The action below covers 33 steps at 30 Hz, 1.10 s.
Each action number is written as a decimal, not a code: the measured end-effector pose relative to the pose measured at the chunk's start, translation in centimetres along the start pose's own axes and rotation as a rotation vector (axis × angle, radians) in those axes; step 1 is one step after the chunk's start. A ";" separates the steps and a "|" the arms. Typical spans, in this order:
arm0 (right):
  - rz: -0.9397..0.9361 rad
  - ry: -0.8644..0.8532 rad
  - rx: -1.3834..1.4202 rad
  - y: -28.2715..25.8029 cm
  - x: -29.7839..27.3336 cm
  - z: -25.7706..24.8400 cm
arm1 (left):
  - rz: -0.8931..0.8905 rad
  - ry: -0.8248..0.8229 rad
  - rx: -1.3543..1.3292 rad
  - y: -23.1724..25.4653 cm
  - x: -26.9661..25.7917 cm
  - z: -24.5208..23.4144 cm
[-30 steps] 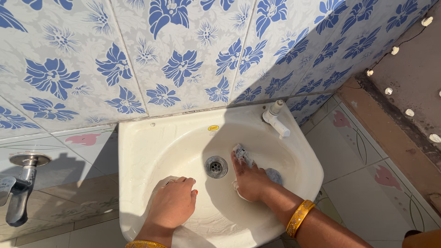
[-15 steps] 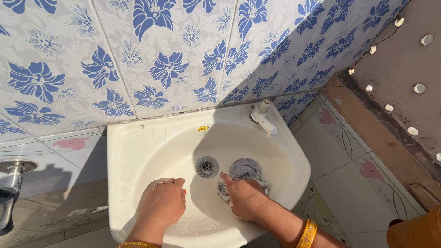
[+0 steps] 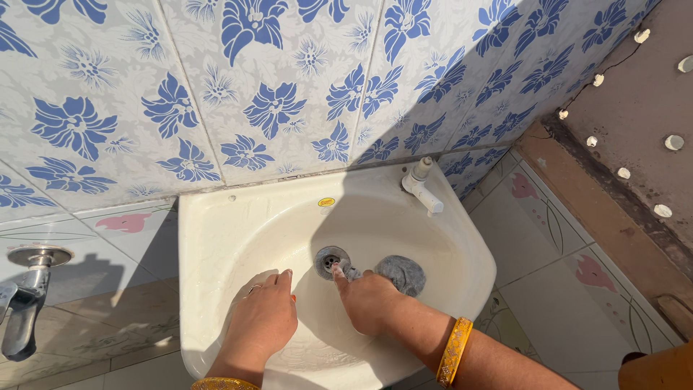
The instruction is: The person washes a small cloth in a white sink. They repeatedly wet the cloth under the tap, rub it between their hands to create lather, and rinse it. The cloth is wrung out and rubbed against the sink basin multiple times throughout the clip.
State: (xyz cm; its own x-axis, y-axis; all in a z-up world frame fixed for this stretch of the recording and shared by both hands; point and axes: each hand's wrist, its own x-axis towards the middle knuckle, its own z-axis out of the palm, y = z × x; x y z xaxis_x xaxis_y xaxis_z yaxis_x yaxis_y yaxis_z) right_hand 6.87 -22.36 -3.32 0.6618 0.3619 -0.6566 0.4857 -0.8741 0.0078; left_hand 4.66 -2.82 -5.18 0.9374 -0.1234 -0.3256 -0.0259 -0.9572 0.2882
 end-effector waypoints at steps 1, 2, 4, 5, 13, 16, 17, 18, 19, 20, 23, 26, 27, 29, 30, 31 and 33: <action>-0.088 0.016 0.053 -0.9 0.1 0.6 | 0.008 -0.012 0.014 0.1 0.1 0.2; -0.177 0.033 0.106 -1.6 0.3 1.0 | 0.017 -0.025 0.027 0.2 0.1 0.4; -0.280 0.277 -0.026 -1.4 1.1 0.9 | 0.018 -0.023 0.040 0.5 0.4 0.5; -0.339 0.398 -0.092 -0.9 1.5 0.7 | 0.013 -0.023 0.049 0.4 0.4 0.5; 0.262 0.034 0.289 4.5 -2.9 1.1 | -0.005 -0.031 0.028 0.4 0.5 0.8; 0.076 0.163 0.429 -0.4 -3.0 1.8 | -0.013 -0.025 0.028 0.4 0.3 0.7; -0.014 0.216 0.495 -2.3 -3.1 2.0 | -0.018 -0.019 0.026 0.5 0.3 0.6; -0.103 0.273 0.559 -3.5 -3.5 2.1 | -0.035 -0.013 -0.008 0.7 0.3 0.5; -0.185 0.291 0.588 -3.9 -3.9 2.0 | -0.055 -0.005 -0.039 0.7 0.2 0.2; -0.268 0.310 0.617 -3.8 -4.4 1.9 | -0.075 0.002 -0.070 0.7 0.1 -0.1; -0.489 0.392 0.643 0.1 -7.4 2.5 | -0.062 0.033 -0.061 0.9 -0.9 -0.9; -0.103 0.253 0.547 6.1 -9.6 2.3 | -0.067 -0.076 -0.005 1.5 -2.3 -2.1; 0.117 0.210 0.417 7.0 -10.2 2.4 | -0.046 -0.082 0.039 1.5 -3.1 -2.4; 0.182 0.322 0.284 6.2 -10.3 2.2 | -0.002 -0.092 0.128 1.4 -4.6 -2.8; 0.213 0.377 0.217 4.9 -10.3 2.2 | 0.001 -0.072 0.130 1.3 -5.1 -3.0; 0.213 0.339 0.290 3.0 -10.4 2.1 | 0.008 -0.048 0.131 1.3 -5.4 -3.2; 0.138 0.348 0.384 -2.1 -9.4 2.2 | 0.020 0.034 0.105 1.1 -5.7 -3.1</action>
State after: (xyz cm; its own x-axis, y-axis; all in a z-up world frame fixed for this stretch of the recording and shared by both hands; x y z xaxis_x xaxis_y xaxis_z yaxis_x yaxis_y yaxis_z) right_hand -1.64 -24.65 1.18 0.8866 0.2640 -0.3799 0.1797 -0.9532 -0.2431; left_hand 0.35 -2.40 -0.23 0.9476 -0.1352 -0.2895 -0.0792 -0.9771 0.1974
